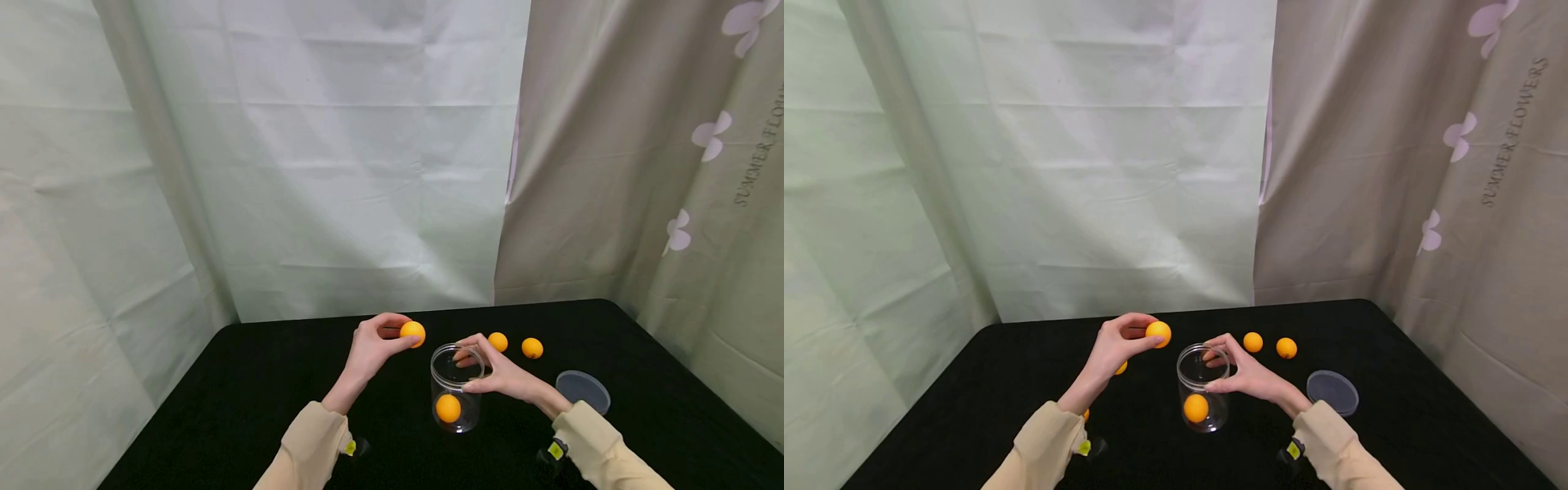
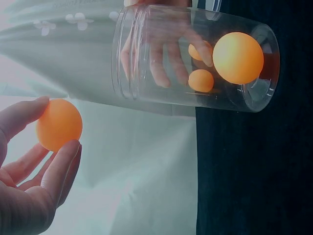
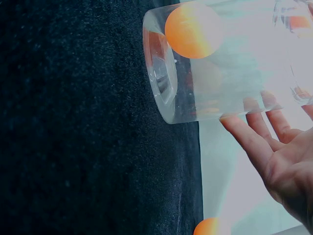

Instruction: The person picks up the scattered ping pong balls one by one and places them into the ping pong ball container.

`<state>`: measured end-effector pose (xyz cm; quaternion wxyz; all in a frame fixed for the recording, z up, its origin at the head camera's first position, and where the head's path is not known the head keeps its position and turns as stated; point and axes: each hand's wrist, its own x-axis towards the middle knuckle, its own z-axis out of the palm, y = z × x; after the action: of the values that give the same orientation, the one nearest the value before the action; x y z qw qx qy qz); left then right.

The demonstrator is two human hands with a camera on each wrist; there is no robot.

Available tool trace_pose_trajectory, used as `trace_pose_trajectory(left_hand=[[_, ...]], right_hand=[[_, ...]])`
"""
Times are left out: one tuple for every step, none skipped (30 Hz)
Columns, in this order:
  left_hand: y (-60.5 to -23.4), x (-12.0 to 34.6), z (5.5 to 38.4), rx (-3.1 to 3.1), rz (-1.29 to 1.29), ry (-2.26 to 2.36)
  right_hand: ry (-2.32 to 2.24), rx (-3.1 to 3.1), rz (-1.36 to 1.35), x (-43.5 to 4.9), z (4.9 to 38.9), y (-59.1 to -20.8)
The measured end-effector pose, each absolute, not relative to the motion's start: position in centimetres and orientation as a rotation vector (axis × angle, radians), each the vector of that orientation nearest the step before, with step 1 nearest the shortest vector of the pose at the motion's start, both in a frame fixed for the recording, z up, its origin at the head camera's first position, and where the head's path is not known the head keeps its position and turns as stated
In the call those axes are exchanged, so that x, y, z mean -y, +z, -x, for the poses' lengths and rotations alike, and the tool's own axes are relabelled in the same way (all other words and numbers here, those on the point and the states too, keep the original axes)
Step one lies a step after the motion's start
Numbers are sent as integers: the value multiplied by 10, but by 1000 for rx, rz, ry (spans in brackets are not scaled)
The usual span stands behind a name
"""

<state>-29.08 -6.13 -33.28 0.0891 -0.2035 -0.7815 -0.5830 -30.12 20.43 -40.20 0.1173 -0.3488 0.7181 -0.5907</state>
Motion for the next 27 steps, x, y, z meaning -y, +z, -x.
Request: trace_pose_trajectory(left_hand=[[-333,61,291,2325,612,-1733],[-333,60,291,2325,619,-1733],[-333,59,291,2325,624,-1735],[-333,59,291,2325,633,-1734],[-333,58,292,2329,637,-1734],[-333,57,292,2331,645,-1736],[-333,56,292,2336,650,-1736],[-333,54,292,2340,658,-1736],[-332,53,292,2341,667,-1738],[-332,52,292,2341,676,-1742],[-331,51,291,2344,681,-1748],[-330,49,290,2344,692,-1753],[-327,47,286,2346,702,-1755],[-323,46,282,2348,710,-1753],[-319,44,277,2352,715,-1753],[-315,42,273,2355,719,-1754],[-311,41,269,2355,729,-1753],[-308,39,265,2355,731,-1751],[-309,38,266,2353,736,-1747],[-313,37,269,2356,734,-1745],[-317,36,273,2357,735,-1746],[-322,35,276,2357,738,-1745],[-326,34,281,2360,740,-1740],[-330,33,284,2367,739,-1734],[-334,32,287,2371,746,-1730],[-335,31,288,2374,753,-1730],[-335,31,287,2370,767,-1733]], right_hand=[[-1726,-2106,1020,-204,301,-402],[-1724,-2109,1019,-204,301,-402],[-1722,-2114,1016,-204,301,-402],[-1721,-2117,1017,-204,301,-401],[-1720,-2118,1018,-204,300,-401],[-1720,-2119,1019,-204,300,-401],[-1721,-2119,1020,-204,300,-401],[-1722,-2119,1020,-204,300,-401],[-1724,-2118,1020,-204,300,-401],[-1724,-2118,1019,-203,300,-401],[-1724,-2118,1019,-204,300,-401],[-1724,-2118,1018,-204,300,-401],[-1724,-2119,1018,-204,300,-401],[-1723,-2121,1017,-204,300,-401],[-1722,-2120,1017,-205,300,-401],[-1722,-2119,1015,-205,301,-401],[-1723,-2115,1018,-205,301,-401],[-1725,-2111,1018,-205,301,-401],[-1728,-2107,1017,-205,301,-401],[-1727,-2104,1023,-205,301,-402],[-1729,-2098,1028,-205,301,-402],[-1731,-2094,1030,-204,301,-401],[-1732,-2091,1033,-204,301,-401],[-1734,-2091,1034,-204,300,-401],[-1735,-2089,1038,-204,300,-401],[-1735,-2089,1040,-204,300,-401],[-1738,-2089,1037,-204,300,-401]])
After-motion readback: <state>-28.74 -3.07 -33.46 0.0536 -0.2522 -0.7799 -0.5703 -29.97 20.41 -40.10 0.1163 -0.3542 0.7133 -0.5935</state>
